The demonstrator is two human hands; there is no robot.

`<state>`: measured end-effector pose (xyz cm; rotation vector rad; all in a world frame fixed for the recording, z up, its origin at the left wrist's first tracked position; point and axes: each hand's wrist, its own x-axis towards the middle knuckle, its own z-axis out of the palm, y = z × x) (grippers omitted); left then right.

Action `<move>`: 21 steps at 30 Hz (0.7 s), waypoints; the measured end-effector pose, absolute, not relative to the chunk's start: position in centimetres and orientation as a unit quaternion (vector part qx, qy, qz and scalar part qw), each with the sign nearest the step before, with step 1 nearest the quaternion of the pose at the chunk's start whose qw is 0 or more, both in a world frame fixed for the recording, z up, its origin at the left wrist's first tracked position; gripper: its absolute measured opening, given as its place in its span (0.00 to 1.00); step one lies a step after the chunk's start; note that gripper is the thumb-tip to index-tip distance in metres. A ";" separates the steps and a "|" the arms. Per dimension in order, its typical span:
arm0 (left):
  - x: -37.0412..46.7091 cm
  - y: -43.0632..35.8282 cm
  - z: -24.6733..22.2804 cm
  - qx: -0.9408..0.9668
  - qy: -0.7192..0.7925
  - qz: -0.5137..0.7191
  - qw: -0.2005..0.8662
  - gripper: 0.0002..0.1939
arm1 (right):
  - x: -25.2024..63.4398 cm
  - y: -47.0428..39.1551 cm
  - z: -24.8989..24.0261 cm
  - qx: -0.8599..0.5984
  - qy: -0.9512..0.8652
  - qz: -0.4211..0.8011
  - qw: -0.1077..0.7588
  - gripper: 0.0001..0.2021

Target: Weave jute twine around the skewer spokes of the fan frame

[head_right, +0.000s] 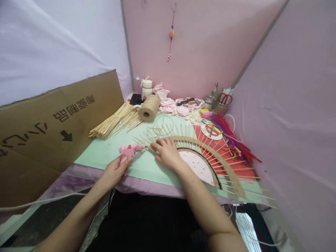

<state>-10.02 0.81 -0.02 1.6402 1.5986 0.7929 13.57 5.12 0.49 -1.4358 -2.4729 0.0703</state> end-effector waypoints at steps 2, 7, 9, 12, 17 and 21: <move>-10.0 0.8 0.0 0.634 0.616 0.306 0.354 0.23 | 13.6 5.1 0.5 -0.498 -0.856 0.024 0.141 0.24; -10.1 0.7 0.0 0.636 0.620 0.297 0.350 0.23 | 13.6 5.1 0.4 -0.497 -0.856 0.025 0.141 0.24; -10.0 0.8 0.0 0.636 0.622 0.295 0.348 0.24 | 13.6 5.2 0.4 -0.496 -0.856 0.025 0.142 0.24; -10.0 0.7 0.0 0.639 0.626 0.290 0.339 0.23 | 13.6 5.1 0.4 -0.498 -0.855 0.024 0.140 0.24; -10.0 0.6 0.2 0.642 0.631 0.284 0.331 0.23 | 13.7 5.1 0.4 -0.498 -0.855 0.023 0.143 0.24; -9.9 0.6 0.3 0.645 0.633 0.277 0.327 0.22 | 13.7 5.1 0.4 -0.498 -0.855 0.022 0.143 0.24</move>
